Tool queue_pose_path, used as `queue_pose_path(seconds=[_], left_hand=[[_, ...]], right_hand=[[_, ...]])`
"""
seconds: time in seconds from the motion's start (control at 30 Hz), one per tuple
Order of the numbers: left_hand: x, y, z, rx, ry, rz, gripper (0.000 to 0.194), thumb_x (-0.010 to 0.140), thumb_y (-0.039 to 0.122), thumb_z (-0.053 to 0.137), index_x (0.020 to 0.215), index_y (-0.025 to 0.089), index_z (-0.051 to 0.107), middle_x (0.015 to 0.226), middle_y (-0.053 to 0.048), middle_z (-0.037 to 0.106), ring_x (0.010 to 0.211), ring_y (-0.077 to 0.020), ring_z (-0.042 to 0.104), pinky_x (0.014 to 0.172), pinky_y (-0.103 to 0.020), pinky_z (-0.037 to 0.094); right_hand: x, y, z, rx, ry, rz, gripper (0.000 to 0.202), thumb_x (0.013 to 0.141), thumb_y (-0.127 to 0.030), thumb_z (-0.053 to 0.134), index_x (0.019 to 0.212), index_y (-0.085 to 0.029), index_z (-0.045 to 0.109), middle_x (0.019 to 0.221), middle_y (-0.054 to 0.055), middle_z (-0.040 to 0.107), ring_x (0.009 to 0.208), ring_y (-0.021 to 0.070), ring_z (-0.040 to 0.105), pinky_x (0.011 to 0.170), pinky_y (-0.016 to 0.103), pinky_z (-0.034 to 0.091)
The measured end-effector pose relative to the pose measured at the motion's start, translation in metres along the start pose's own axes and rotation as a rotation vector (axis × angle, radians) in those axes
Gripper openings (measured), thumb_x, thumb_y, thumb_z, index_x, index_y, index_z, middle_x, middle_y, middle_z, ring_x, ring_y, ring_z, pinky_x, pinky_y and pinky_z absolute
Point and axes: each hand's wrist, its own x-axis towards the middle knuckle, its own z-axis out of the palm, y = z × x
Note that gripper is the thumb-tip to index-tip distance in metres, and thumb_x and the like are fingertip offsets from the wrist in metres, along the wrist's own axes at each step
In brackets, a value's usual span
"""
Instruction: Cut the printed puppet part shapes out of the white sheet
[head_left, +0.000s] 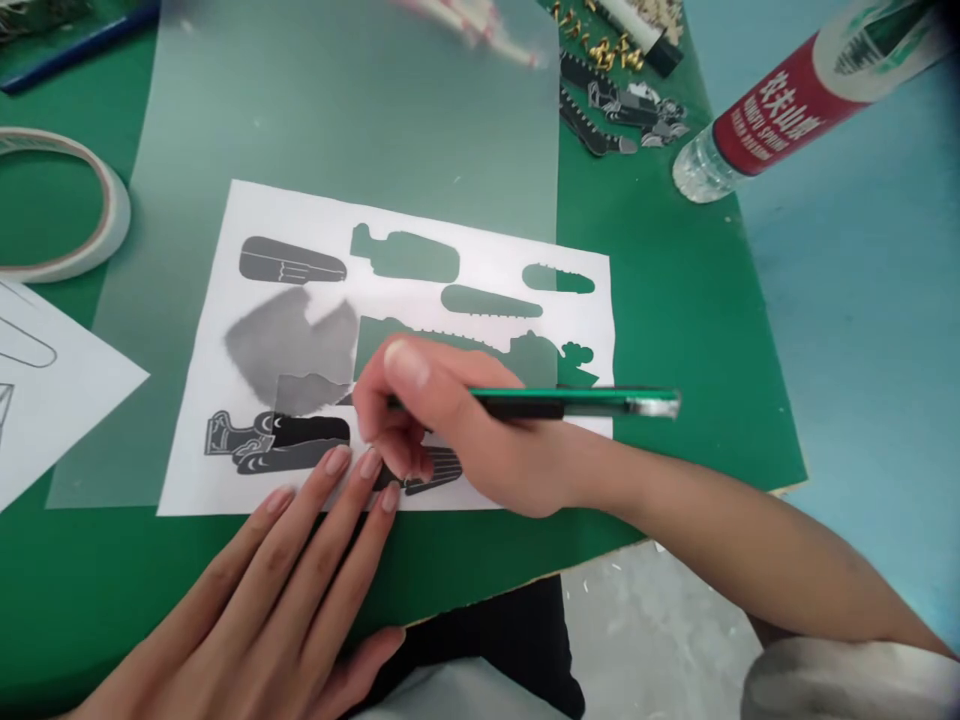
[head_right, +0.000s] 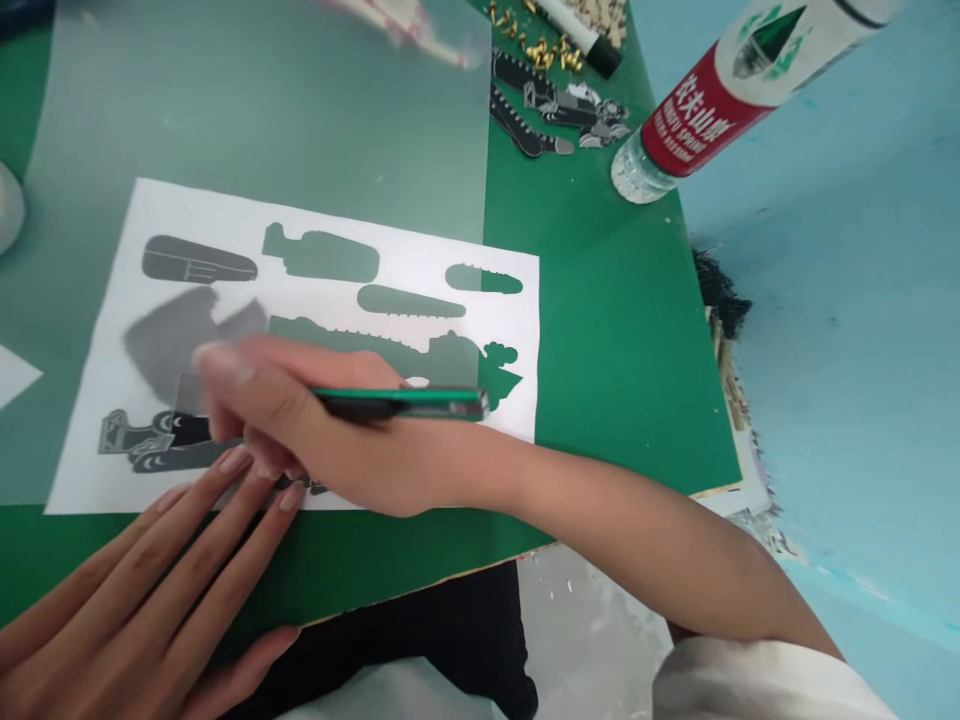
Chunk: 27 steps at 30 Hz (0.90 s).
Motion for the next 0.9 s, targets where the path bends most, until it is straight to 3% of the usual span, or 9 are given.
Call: queue_pose_path(seconds=[0.1,0.2,0.43,0.77,0.9], left_hand=[[0.0013,-0.0009,-0.0008,-0.003,-0.008,-0.005,0.069,0.103,0.052,0.055,0.152,0.004,0.057,0.159,-0.019,0.057,0.157,-0.0384,0.044,0.139,-0.048,0.025],[0.0023,-0.0012,-0.0029,-0.003,-0.029,-0.016,0.069,0.102,0.056,0.056,0.150,0.008,0.059,0.158,-0.016,0.060,0.156,-0.0369,0.046,0.139,-0.047,0.025],[-0.0031,-0.0002,-0.0040,0.015,-0.057,-0.019,0.070,0.099,0.059,0.060,0.152,0.013,0.059,0.157,-0.013,0.061,0.154,-0.0357,0.049,0.138,-0.048,0.030],[-0.0043,-0.0092,-0.0093,0.078,-0.097,0.079,0.075,0.096,0.064,0.065,0.150,0.012,0.061,0.153,-0.012,0.064,0.153,-0.0379,0.049,0.139,-0.048,0.028],[0.0002,-0.0062,-0.0090,0.054,-0.067,0.039,0.072,0.098,0.062,0.062,0.149,0.010,0.062,0.154,-0.014,0.063,0.155,-0.0370,0.048,0.139,-0.046,0.026]], right_hand=[[0.0033,-0.0001,-0.0038,0.245,0.067,0.024,0.041,0.110,-0.057,0.049,0.088,-0.024,0.056,0.070,-0.003,0.054,0.065,0.0135,0.052,0.062,0.027,0.048],[0.0059,0.0004,-0.0069,0.342,0.082,0.043,0.041,0.107,-0.060,0.055,0.088,-0.023,0.056,0.067,-0.003,0.055,0.064,0.0135,0.052,0.061,0.026,0.047],[0.0053,-0.0002,-0.0071,0.340,0.097,0.055,0.046,0.105,-0.067,0.053,0.089,-0.024,0.056,0.068,-0.002,0.055,0.063,0.0134,0.051,0.061,0.026,0.048],[-0.0008,-0.0022,-0.0035,0.314,0.114,-0.025,0.045,0.109,-0.058,0.049,0.083,-0.023,0.058,0.064,-0.003,0.049,0.061,0.0124,0.045,0.060,0.026,0.042],[-0.0016,-0.0013,-0.0030,0.306,0.119,-0.039,0.044,0.110,-0.056,0.048,0.083,-0.023,0.058,0.064,-0.003,0.049,0.060,0.0129,0.045,0.060,0.027,0.042]])
